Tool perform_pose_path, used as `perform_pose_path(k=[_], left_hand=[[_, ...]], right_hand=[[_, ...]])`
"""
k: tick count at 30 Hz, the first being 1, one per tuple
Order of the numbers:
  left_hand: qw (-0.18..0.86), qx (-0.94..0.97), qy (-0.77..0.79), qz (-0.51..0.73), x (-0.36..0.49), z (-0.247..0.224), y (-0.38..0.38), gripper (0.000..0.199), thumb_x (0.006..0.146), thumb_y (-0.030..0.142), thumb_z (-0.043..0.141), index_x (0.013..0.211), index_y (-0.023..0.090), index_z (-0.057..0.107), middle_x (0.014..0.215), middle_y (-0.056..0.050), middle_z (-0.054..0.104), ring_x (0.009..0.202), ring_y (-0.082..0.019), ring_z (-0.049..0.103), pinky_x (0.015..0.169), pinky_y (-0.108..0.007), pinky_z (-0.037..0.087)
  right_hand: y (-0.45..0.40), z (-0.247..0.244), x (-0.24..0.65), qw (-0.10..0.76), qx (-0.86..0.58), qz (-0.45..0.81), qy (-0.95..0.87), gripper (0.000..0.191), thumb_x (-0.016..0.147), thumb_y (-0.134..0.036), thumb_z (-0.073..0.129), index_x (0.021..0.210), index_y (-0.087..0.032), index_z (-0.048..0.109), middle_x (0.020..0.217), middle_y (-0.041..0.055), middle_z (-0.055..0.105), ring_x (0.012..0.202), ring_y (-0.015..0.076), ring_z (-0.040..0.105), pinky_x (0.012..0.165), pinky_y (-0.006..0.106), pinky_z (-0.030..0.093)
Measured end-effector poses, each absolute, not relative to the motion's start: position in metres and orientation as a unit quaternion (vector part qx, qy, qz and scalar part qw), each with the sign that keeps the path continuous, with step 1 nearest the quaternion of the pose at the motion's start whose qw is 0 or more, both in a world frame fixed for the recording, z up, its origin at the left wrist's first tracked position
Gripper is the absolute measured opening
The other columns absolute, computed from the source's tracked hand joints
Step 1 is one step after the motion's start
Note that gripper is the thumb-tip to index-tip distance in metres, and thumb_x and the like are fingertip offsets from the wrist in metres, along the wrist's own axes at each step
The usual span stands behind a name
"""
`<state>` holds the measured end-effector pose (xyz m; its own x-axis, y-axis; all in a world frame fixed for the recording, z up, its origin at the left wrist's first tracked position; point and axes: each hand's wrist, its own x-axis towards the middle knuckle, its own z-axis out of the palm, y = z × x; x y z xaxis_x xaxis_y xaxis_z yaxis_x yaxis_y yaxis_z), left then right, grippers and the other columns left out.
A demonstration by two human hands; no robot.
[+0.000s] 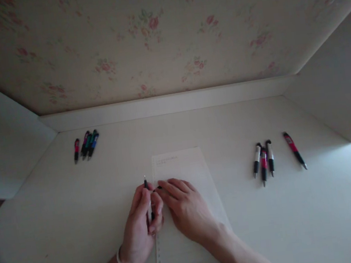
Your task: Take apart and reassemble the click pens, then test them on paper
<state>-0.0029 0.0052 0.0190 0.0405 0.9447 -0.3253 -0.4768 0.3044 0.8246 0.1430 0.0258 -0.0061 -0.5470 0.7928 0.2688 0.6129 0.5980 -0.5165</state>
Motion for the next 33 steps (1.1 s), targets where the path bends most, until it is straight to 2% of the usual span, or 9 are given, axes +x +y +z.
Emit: perform_pose_path(k=[6, 11, 17, 22, 28, 31, 33], left_hand=[[0.674, 0.199, 0.465, 0.538, -0.011, 0.022, 0.013, 0.044, 0.082, 0.059, 0.071, 0.092, 0.018, 0.058, 0.061, 0.010, 0.050, 0.034, 0.001, 0.025, 0.033, -0.012, 0.017], [0.684, 0.169, 0.476, 0.525, -0.013, 0.020, 0.016, 0.044, 0.080, 0.058, 0.072, 0.084, 0.017, 0.057, 0.060, 0.010, 0.050, 0.033, 0.001, 0.024, 0.032, -0.012, 0.017], [0.680, 0.184, 0.481, 0.522, -0.011, 0.019, 0.016, 0.040, 0.084, 0.055, 0.068, 0.086, 0.017, 0.057, 0.065, 0.008, 0.052, 0.035, 0.001, 0.027, 0.033, -0.013, 0.020], [0.658, 0.167, 0.484, 0.553, -0.009, 0.017, 0.016, 0.038, 0.083, 0.052, 0.070, 0.087, 0.017, 0.059, 0.069, 0.006, 0.056, 0.038, -0.001, 0.032, 0.035, -0.014, 0.025], [0.657, 0.162, 0.477, 0.561, -0.008, 0.014, 0.016, 0.034, 0.086, 0.050, 0.068, 0.082, 0.017, 0.058, 0.062, 0.007, 0.051, 0.039, -0.003, 0.035, 0.037, -0.016, 0.030], [0.655, 0.173, 0.477, 0.559, -0.008, 0.013, 0.017, 0.032, 0.086, 0.048, 0.068, 0.081, 0.017, 0.059, 0.066, 0.006, 0.054, 0.040, -0.003, 0.037, 0.037, -0.016, 0.031], [0.653, 0.179, 0.482, 0.556, -0.008, 0.013, 0.017, 0.033, 0.085, 0.048, 0.069, 0.082, 0.017, 0.059, 0.069, 0.006, 0.055, 0.040, -0.002, 0.038, 0.037, -0.016, 0.031]], right_hand=[[0.026, -0.003, 0.142, 0.247, -0.427, 0.177, -0.851, 0.033, 0.096, -0.010, 0.055, 0.124, -0.021, 0.068, 0.134, 0.0079, 0.066, 0.121, 0.0271, 0.059, 0.102, 0.045, 0.053], [0.026, -0.006, 0.141, 0.276, -0.468, 0.165, -0.823, 0.030, 0.099, -0.012, 0.051, 0.122, -0.016, 0.070, 0.128, 0.0127, 0.068, 0.114, 0.0275, 0.063, 0.097, 0.044, 0.056], [0.026, -0.003, 0.139, 0.244, -0.479, 0.148, -0.831, 0.031, 0.098, -0.016, 0.054, 0.125, -0.021, 0.068, 0.139, 0.0096, 0.063, 0.126, 0.0303, 0.056, 0.104, 0.050, 0.052], [0.026, 0.000, 0.139, 0.237, -0.485, 0.155, -0.828, 0.031, 0.099, -0.021, 0.055, 0.127, -0.022, 0.067, 0.136, 0.0090, 0.065, 0.126, 0.0302, 0.057, 0.104, 0.051, 0.051], [0.026, 0.005, 0.137, 0.218, -0.474, 0.152, -0.839, 0.030, 0.100, -0.026, 0.056, 0.128, -0.025, 0.066, 0.150, 0.0065, 0.053, 0.133, 0.0292, 0.051, 0.111, 0.051, 0.044], [0.029, 0.004, 0.134, 0.234, -0.469, 0.158, -0.837, 0.028, 0.099, -0.024, 0.056, 0.125, -0.024, 0.067, 0.142, 0.0053, 0.061, 0.130, 0.0279, 0.053, 0.113, 0.050, 0.042], [0.032, 0.001, 0.135, 0.261, -0.468, 0.166, -0.828, 0.025, 0.099, -0.019, 0.056, 0.120, -0.022, 0.070, 0.131, 0.0055, 0.068, 0.121, 0.0263, 0.059, 0.108, 0.047, 0.046]])
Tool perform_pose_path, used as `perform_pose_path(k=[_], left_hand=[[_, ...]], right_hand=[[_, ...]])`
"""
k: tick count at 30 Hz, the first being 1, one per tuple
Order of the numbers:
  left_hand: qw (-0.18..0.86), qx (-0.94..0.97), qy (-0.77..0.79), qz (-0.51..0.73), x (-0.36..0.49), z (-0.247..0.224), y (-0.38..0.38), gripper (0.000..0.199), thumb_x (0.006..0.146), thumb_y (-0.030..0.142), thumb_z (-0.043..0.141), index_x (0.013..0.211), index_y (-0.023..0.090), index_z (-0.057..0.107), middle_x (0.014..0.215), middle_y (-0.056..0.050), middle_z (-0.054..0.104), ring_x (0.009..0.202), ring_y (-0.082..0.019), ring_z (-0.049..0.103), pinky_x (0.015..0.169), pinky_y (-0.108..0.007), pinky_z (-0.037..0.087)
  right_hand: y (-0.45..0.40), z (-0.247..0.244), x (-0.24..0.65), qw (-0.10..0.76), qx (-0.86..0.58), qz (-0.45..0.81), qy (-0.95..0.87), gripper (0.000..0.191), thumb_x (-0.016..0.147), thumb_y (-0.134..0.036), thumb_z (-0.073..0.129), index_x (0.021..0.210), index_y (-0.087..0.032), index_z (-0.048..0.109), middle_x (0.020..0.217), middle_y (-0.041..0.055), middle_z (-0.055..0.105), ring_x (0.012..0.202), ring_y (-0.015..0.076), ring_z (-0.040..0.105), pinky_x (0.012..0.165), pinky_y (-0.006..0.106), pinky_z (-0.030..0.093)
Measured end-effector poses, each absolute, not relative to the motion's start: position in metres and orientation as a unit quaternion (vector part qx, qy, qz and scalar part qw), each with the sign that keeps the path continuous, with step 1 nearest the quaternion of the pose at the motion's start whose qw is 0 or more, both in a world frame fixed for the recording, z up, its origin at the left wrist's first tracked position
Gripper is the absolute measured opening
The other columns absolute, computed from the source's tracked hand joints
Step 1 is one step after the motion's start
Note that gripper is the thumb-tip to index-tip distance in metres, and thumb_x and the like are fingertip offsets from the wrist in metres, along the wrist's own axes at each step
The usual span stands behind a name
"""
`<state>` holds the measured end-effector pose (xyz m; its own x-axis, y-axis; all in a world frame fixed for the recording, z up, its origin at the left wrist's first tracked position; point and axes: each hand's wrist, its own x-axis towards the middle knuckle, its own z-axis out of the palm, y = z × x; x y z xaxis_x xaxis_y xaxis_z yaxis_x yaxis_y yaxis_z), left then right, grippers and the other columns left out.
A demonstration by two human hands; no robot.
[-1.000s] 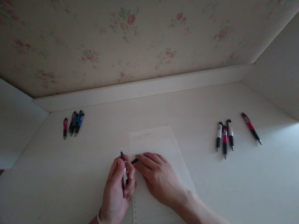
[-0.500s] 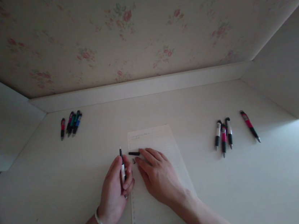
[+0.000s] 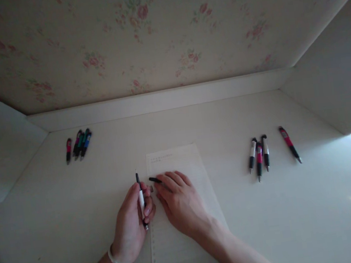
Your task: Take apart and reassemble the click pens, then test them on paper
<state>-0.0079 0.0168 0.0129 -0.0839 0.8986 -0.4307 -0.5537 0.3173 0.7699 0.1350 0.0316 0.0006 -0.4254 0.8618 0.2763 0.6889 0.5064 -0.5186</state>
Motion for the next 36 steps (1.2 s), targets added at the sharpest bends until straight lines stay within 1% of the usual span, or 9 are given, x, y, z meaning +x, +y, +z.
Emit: perform_pose_path(k=[3, 7, 9, 10, 12, 13, 17, 22, 36], left_hand=[[0.663, 0.202, 0.493, 0.526, -0.008, 0.012, 0.016, 0.035, 0.085, 0.050, 0.069, 0.083, 0.016, 0.060, 0.069, 0.005, 0.055, 0.040, -0.002, 0.037, 0.037, -0.016, 0.028], [0.678, 0.249, 0.504, 0.473, -0.008, 0.012, 0.013, 0.037, 0.088, 0.053, 0.066, 0.087, 0.016, 0.062, 0.065, 0.004, 0.054, 0.041, -0.003, 0.038, 0.037, -0.016, 0.026], [0.681, 0.275, 0.504, 0.455, -0.009, 0.013, 0.011, 0.037, 0.089, 0.053, 0.064, 0.090, 0.016, 0.063, 0.065, 0.004, 0.053, 0.042, -0.004, 0.038, 0.038, -0.016, 0.026], [0.682, 0.290, 0.504, 0.444, -0.009, 0.014, 0.010, 0.038, 0.089, 0.054, 0.063, 0.090, 0.016, 0.063, 0.065, 0.004, 0.052, 0.042, -0.004, 0.038, 0.039, -0.017, 0.026], [0.681, 0.327, 0.507, 0.415, -0.009, 0.014, 0.009, 0.038, 0.092, 0.054, 0.059, 0.091, 0.016, 0.063, 0.063, 0.005, 0.051, 0.043, -0.005, 0.037, 0.039, -0.018, 0.026], [0.679, 0.347, 0.510, 0.399, -0.009, 0.014, 0.008, 0.038, 0.093, 0.054, 0.057, 0.091, 0.017, 0.063, 0.063, 0.004, 0.051, 0.043, -0.005, 0.037, 0.039, -0.018, 0.026], [0.663, 0.410, 0.515, 0.357, -0.008, 0.013, 0.006, 0.040, 0.096, 0.055, 0.053, 0.092, 0.017, 0.064, 0.065, 0.003, 0.052, 0.046, -0.007, 0.039, 0.040, -0.020, 0.026], [0.663, 0.428, 0.512, 0.339, -0.008, 0.014, 0.005, 0.040, 0.097, 0.055, 0.051, 0.094, 0.017, 0.065, 0.068, 0.002, 0.053, 0.048, -0.008, 0.040, 0.042, -0.021, 0.027], [0.657, 0.442, 0.511, 0.333, -0.006, 0.011, 0.005, 0.044, 0.095, 0.058, 0.053, 0.090, 0.017, 0.066, 0.067, 0.000, 0.054, 0.050, -0.010, 0.040, 0.045, -0.023, 0.027]], right_hand=[[0.033, -0.004, 0.140, 0.322, -0.488, 0.180, -0.791, 0.023, 0.098, -0.014, 0.054, 0.105, -0.022, 0.074, 0.115, 0.0067, 0.074, 0.104, 0.0242, 0.067, 0.093, 0.041, 0.054], [0.033, -0.008, 0.150, 0.397, -0.542, 0.253, -0.696, 0.017, 0.097, -0.019, 0.055, 0.090, -0.023, 0.071, 0.098, 0.0067, 0.075, 0.089, 0.0218, 0.070, 0.079, 0.035, 0.056], [0.035, -0.011, 0.154, 0.433, -0.573, 0.305, -0.625, 0.012, 0.097, -0.026, 0.056, 0.101, -0.024, 0.068, 0.094, 0.0057, 0.074, 0.083, 0.0202, 0.069, 0.073, 0.033, 0.056], [0.036, -0.012, 0.156, 0.453, -0.582, 0.324, -0.592, 0.018, 0.098, -0.029, 0.056, 0.112, -0.025, 0.065, 0.095, 0.0054, 0.072, 0.082, 0.0195, 0.069, 0.072, 0.032, 0.056], [0.039, -0.015, 0.159, 0.490, -0.576, 0.359, -0.547, 0.035, 0.099, -0.035, 0.053, 0.132, -0.026, 0.056, 0.097, 0.0049, 0.070, 0.084, 0.0184, 0.067, 0.076, 0.033, 0.056], [0.040, -0.015, 0.160, 0.501, -0.566, 0.382, -0.532, 0.038, 0.099, -0.037, 0.051, 0.136, -0.026, 0.053, 0.097, 0.0045, 0.070, 0.085, 0.0181, 0.067, 0.079, 0.034, 0.055], [0.043, -0.010, 0.160, 0.538, -0.506, 0.503, -0.449, 0.030, 0.096, -0.045, 0.057, 0.121, -0.028, 0.059, 0.093, 0.0018, 0.072, 0.088, 0.0179, 0.067, 0.085, 0.036, 0.055], [0.041, -0.004, 0.158, 0.549, -0.443, 0.607, -0.367, 0.031, 0.091, -0.047, 0.068, 0.111, -0.029, 0.052, 0.096, 0.0024, 0.078, 0.094, 0.0192, 0.070, 0.091, 0.039, 0.054], [0.037, -0.005, 0.157, 0.522, -0.424, 0.617, -0.410, 0.030, 0.093, -0.048, 0.065, 0.111, -0.028, 0.050, 0.100, 0.0068, 0.079, 0.095, 0.0224, 0.072, 0.092, 0.044, 0.054]])
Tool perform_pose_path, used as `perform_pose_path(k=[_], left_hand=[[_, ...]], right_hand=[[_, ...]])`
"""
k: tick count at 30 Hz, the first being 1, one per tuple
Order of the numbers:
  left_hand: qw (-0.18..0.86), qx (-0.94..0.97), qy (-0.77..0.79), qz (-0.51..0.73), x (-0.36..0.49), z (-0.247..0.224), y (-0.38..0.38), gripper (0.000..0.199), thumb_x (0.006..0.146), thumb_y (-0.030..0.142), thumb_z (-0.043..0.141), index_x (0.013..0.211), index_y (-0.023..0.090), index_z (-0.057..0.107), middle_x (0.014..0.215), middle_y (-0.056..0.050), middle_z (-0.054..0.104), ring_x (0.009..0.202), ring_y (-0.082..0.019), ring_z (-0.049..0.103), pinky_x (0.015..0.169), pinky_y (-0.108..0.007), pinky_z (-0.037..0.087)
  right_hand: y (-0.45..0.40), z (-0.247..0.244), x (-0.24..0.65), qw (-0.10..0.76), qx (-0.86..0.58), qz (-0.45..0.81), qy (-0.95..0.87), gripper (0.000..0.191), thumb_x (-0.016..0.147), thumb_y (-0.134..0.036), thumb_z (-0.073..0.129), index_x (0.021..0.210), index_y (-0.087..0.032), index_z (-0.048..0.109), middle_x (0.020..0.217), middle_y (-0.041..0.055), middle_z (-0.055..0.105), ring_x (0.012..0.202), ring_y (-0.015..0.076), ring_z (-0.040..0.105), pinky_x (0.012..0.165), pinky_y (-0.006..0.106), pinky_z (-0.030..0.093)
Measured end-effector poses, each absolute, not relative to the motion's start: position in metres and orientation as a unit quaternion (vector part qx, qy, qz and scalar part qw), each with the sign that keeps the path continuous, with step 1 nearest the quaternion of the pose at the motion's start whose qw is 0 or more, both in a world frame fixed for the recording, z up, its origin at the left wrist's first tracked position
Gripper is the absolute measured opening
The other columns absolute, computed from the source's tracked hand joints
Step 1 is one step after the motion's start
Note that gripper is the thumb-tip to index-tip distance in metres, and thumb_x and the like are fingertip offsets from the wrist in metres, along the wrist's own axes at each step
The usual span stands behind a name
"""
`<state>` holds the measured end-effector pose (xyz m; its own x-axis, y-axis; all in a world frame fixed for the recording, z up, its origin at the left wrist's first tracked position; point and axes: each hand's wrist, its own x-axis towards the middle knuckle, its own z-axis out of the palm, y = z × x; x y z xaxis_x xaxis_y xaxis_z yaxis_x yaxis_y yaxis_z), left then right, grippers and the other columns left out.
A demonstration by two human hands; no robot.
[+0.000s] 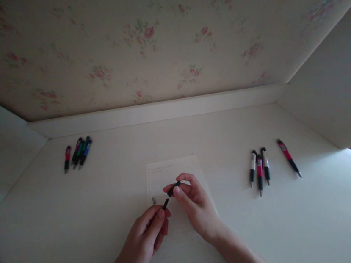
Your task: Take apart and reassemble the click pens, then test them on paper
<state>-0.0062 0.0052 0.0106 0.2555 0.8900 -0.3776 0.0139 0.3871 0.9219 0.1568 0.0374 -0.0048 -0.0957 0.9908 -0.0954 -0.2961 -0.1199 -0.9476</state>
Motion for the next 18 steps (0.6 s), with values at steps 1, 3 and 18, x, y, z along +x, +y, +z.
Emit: perform_pose_path(k=[1, 3, 18], left_hand=[[0.657, 0.443, 0.511, 0.334, -0.0061, 0.0101, 0.0052, 0.044, 0.095, 0.058, 0.053, 0.090, 0.017, 0.066, 0.067, 0.000, 0.054, 0.050, -0.010, 0.040, 0.045, -0.023, 0.027], [0.659, 0.443, 0.509, 0.332, -0.0059, 0.0091, 0.0053, 0.044, 0.095, 0.059, 0.052, 0.091, 0.017, 0.066, 0.066, 0.001, 0.053, 0.049, -0.010, 0.038, 0.044, -0.023, 0.025], [0.654, 0.428, 0.510, 0.360, -0.0031, 0.0060, 0.0048, 0.057, 0.094, 0.068, 0.043, 0.073, 0.018, 0.059, 0.056, 0.003, 0.045, 0.044, -0.009, 0.032, 0.042, -0.023, 0.019]], right_hand=[[0.0373, -0.0046, 0.1567, 0.520, -0.422, 0.617, -0.412, 0.031, 0.093, -0.048, 0.065, 0.112, -0.028, 0.050, 0.099, 0.0066, 0.079, 0.095, 0.0222, 0.072, 0.091, 0.043, 0.054], [0.0373, -0.0039, 0.1565, 0.514, -0.421, 0.619, -0.419, 0.033, 0.092, -0.048, 0.066, 0.115, -0.028, 0.052, 0.097, 0.0061, 0.079, 0.092, 0.0215, 0.072, 0.086, 0.039, 0.056], [0.0356, 0.0018, 0.1575, 0.419, -0.404, 0.626, -0.519, 0.020, 0.090, -0.043, 0.070, 0.098, -0.024, 0.073, 0.100, 0.0069, 0.079, 0.095, 0.0234, 0.073, 0.089, 0.040, 0.057]])
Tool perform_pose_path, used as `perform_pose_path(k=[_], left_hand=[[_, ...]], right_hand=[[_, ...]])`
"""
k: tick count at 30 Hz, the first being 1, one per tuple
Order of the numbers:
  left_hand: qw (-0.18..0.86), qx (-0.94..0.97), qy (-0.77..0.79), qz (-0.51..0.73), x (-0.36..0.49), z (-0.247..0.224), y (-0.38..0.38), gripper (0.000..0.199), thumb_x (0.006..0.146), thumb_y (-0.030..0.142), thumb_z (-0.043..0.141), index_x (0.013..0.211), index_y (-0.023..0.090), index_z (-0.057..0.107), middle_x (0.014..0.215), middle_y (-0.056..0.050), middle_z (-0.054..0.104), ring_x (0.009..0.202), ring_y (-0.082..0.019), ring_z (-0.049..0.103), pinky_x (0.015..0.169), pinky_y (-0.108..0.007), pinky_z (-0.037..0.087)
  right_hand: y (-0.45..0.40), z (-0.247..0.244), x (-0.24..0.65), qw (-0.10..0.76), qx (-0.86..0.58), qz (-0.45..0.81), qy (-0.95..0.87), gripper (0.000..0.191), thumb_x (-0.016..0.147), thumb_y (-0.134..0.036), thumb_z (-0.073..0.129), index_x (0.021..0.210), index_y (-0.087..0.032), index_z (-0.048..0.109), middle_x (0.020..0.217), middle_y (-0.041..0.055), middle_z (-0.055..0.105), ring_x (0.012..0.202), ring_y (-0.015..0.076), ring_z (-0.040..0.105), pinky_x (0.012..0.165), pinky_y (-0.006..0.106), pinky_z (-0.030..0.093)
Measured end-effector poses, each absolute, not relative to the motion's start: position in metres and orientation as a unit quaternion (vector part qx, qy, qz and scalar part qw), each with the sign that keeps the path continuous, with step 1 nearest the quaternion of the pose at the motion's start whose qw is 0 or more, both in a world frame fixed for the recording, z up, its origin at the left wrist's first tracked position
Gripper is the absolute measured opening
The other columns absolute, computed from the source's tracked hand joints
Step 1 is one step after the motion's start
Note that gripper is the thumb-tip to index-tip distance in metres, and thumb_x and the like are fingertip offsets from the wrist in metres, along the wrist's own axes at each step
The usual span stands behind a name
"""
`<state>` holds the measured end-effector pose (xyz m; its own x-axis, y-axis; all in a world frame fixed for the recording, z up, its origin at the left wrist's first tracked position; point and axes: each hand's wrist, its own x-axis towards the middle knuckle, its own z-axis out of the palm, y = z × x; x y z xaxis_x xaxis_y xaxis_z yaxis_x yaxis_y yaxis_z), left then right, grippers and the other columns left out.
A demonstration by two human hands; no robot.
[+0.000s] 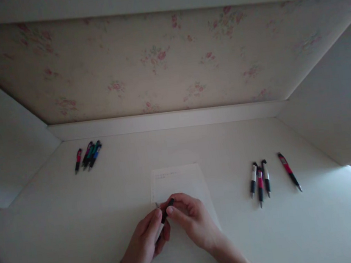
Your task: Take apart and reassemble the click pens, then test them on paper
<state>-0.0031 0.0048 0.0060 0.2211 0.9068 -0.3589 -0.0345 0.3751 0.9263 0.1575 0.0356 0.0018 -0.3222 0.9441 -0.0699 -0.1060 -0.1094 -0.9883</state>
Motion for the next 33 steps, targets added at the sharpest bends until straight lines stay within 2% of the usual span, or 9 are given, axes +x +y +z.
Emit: perform_pose_path(k=[2, 4, 7, 9, 11, 13, 17, 20, 33], left_hand=[[0.659, 0.418, 0.496, 0.381, -0.002, 0.006, 0.005, 0.053, 0.092, 0.069, 0.047, 0.089, 0.018, 0.063, 0.058, 0.004, 0.047, 0.043, -0.008, 0.031, 0.041, -0.022, 0.019], [0.653, 0.413, 0.488, 0.407, -0.002, 0.006, 0.006, 0.052, 0.089, 0.068, 0.055, 0.103, 0.018, 0.063, 0.059, 0.005, 0.048, 0.045, -0.009, 0.033, 0.040, -0.021, 0.020], [0.631, 0.386, 0.503, 0.447, -0.004, 0.010, 0.008, 0.052, 0.087, 0.067, 0.059, 0.099, 0.017, 0.065, 0.056, 0.005, 0.046, 0.046, -0.009, 0.034, 0.041, -0.019, 0.020], [0.610, 0.344, 0.520, 0.489, -0.010, 0.013, 0.011, 0.052, 0.086, 0.068, 0.060, 0.093, 0.016, 0.064, 0.056, 0.006, 0.046, 0.046, -0.007, 0.034, 0.041, -0.017, 0.021], [0.589, 0.304, 0.524, 0.535, -0.019, 0.016, 0.018, 0.051, 0.084, 0.068, 0.063, 0.090, 0.017, 0.062, 0.057, 0.006, 0.047, 0.043, -0.006, 0.033, 0.040, -0.015, 0.020], [0.575, 0.284, 0.520, 0.564, -0.027, 0.018, 0.025, 0.050, 0.085, 0.067, 0.062, 0.093, 0.017, 0.060, 0.055, 0.008, 0.048, 0.039, -0.004, 0.029, 0.038, -0.014, 0.019], [0.575, 0.278, 0.496, 0.589, -0.035, 0.017, 0.036, 0.046, 0.087, 0.063, 0.062, 0.095, 0.018, 0.057, 0.054, 0.009, 0.050, 0.036, -0.003, 0.026, 0.036, -0.013, 0.019], [0.587, 0.282, 0.480, 0.588, -0.032, 0.015, 0.035, 0.043, 0.087, 0.061, 0.063, 0.094, 0.018, 0.057, 0.054, 0.009, 0.049, 0.036, -0.003, 0.026, 0.036, -0.013, 0.019], [0.643, 0.285, 0.432, 0.565, -0.028, 0.004, 0.029, 0.043, 0.092, 0.060, 0.051, 0.096, 0.017, 0.058, 0.053, 0.008, 0.049, 0.037, -0.004, 0.028, 0.036, -0.015, 0.021]], right_hand=[[0.035, 0.005, 0.160, 0.391, -0.409, 0.595, -0.571, 0.019, 0.090, -0.043, 0.070, 0.096, -0.026, 0.078, 0.112, 0.0078, 0.077, 0.111, 0.0271, 0.069, 0.103, 0.047, 0.050], [0.035, 0.007, 0.162, 0.382, -0.392, 0.581, -0.602, 0.021, 0.087, -0.044, 0.073, 0.101, -0.029, 0.079, 0.121, 0.0074, 0.075, 0.118, 0.0281, 0.066, 0.107, 0.049, 0.046], [0.033, 0.006, 0.163, 0.441, -0.376, 0.577, -0.575, 0.039, 0.089, -0.051, 0.069, 0.123, -0.034, 0.068, 0.121, 0.0069, 0.073, 0.100, 0.0236, 0.072, 0.090, 0.042, 0.057], [0.033, 0.004, 0.162, 0.463, -0.421, 0.541, -0.562, 0.037, 0.093, -0.051, 0.063, 0.123, -0.031, 0.065, 0.106, 0.0059, 0.075, 0.084, 0.0203, 0.071, 0.076, 0.035, 0.059], [0.033, 0.005, 0.157, 0.422, -0.484, 0.475, -0.602, 0.028, 0.096, -0.046, 0.059, 0.112, -0.026, 0.068, 0.093, 0.0053, 0.074, 0.074, 0.0188, 0.068, 0.066, 0.031, 0.057], [0.033, 0.008, 0.150, 0.349, -0.515, 0.404, -0.670, 0.024, 0.097, -0.039, 0.058, 0.110, -0.023, 0.070, 0.094, 0.0061, 0.072, 0.071, 0.0182, 0.066, 0.062, 0.030, 0.055], [0.036, 0.014, 0.131, 0.255, -0.511, 0.255, -0.780, 0.032, 0.094, -0.027, 0.063, 0.125, -0.023, 0.066, 0.106, 0.0083, 0.072, 0.088, 0.0237, 0.070, 0.076, 0.035, 0.056], [0.039, 0.014, 0.122, 0.212, -0.510, 0.183, -0.813, 0.025, 0.094, -0.024, 0.062, 0.117, -0.024, 0.069, 0.101, 0.0080, 0.073, 0.091, 0.0252, 0.069, 0.078, 0.036, 0.056], [0.037, -0.001, 0.120, 0.204, -0.537, 0.156, -0.804, 0.018, 0.097, -0.023, 0.059, 0.106, -0.024, 0.075, 0.104, 0.0065, 0.071, 0.092, 0.0225, 0.065, 0.083, 0.033, 0.049]])
